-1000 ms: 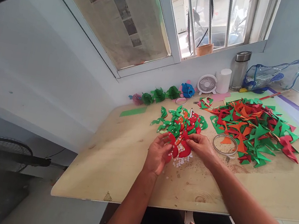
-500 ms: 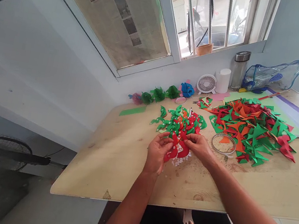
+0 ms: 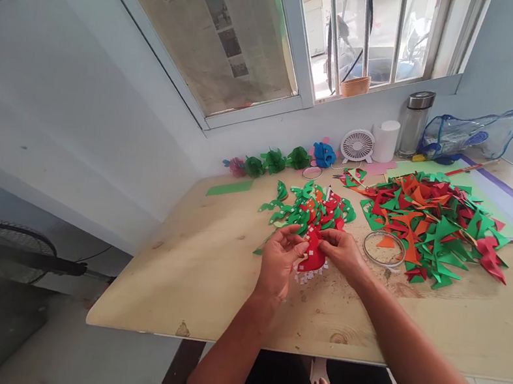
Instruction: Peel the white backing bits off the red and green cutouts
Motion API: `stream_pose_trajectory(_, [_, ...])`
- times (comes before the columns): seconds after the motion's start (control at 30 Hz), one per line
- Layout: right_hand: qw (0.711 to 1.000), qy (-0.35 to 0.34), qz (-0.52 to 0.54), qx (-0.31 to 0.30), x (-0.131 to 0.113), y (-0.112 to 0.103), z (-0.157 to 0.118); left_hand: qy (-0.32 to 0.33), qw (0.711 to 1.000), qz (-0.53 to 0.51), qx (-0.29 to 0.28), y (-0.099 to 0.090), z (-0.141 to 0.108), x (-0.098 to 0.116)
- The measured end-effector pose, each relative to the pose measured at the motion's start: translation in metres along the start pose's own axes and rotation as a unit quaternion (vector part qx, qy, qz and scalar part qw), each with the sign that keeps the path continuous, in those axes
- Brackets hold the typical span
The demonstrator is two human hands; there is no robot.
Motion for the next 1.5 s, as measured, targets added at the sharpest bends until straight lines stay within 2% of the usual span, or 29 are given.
stream_pose_trajectory(0.17, [0.993, -0.058, -0.072, 0.069, -0.008, -0.011, 0.0, -0.014, 0.999, -0.029, 0.011, -0.009, 0.003, 0.002])
stream_pose_trajectory(0.27, [0.986, -0.098, -0.118, 0.062, -0.013, -0.009, -0.001, -0.021, 0.998, -0.052, 0.027, -0.015, 0.005, 0.002])
stream_pose_trajectory(0.4, [0.973, -0.131, -0.186, 0.035, -0.02, -0.002, -0.005, -0.027, 0.998, -0.044, 0.029, -0.011, 0.006, -0.004])
stream_pose_trajectory(0.57, [0.964, -0.135, -0.222, 0.046, -0.028, -0.003, -0.009, -0.009, 0.999, -0.025, 0.033, -0.007, 0.011, -0.01])
stream_pose_trajectory(0.8, [0.955, -0.148, -0.248, 0.061, -0.048, -0.007, -0.016, 0.017, 0.999, 0.016, 0.045, -0.012, 0.018, -0.017])
stream_pose_trajectory(0.97, [0.967, -0.123, -0.212, 0.067, -0.039, -0.009, -0.013, 0.025, 0.998, 0.018, 0.046, -0.011, 0.015, -0.015])
stream_pose_trajectory(1.2, [0.979, -0.099, -0.162, 0.068, -0.023, -0.013, -0.008, -0.018, 0.999, 0.041, 0.029, -0.013, 0.009, -0.017])
stream_pose_trajectory(1.4, [0.97, -0.122, -0.198, 0.077, -0.035, -0.013, -0.013, -0.045, 0.997, 0.057, 0.027, -0.016, 0.012, -0.024])
stream_pose_trajectory(1.5, [0.966, -0.127, -0.201, 0.098, -0.041, -0.016, -0.015, -0.074, 0.997, 0.007, 0.033, -0.017, 0.008, -0.022])
Point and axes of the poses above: each hand's wrist, its own z-axis towards the middle knuckle, its own y-axis out of the palm, x = y × z, the point moved 8 cm from there along z, towards the middle knuckle, and after that the axes turned 11 degrees about -z, right-handed, at the moved point
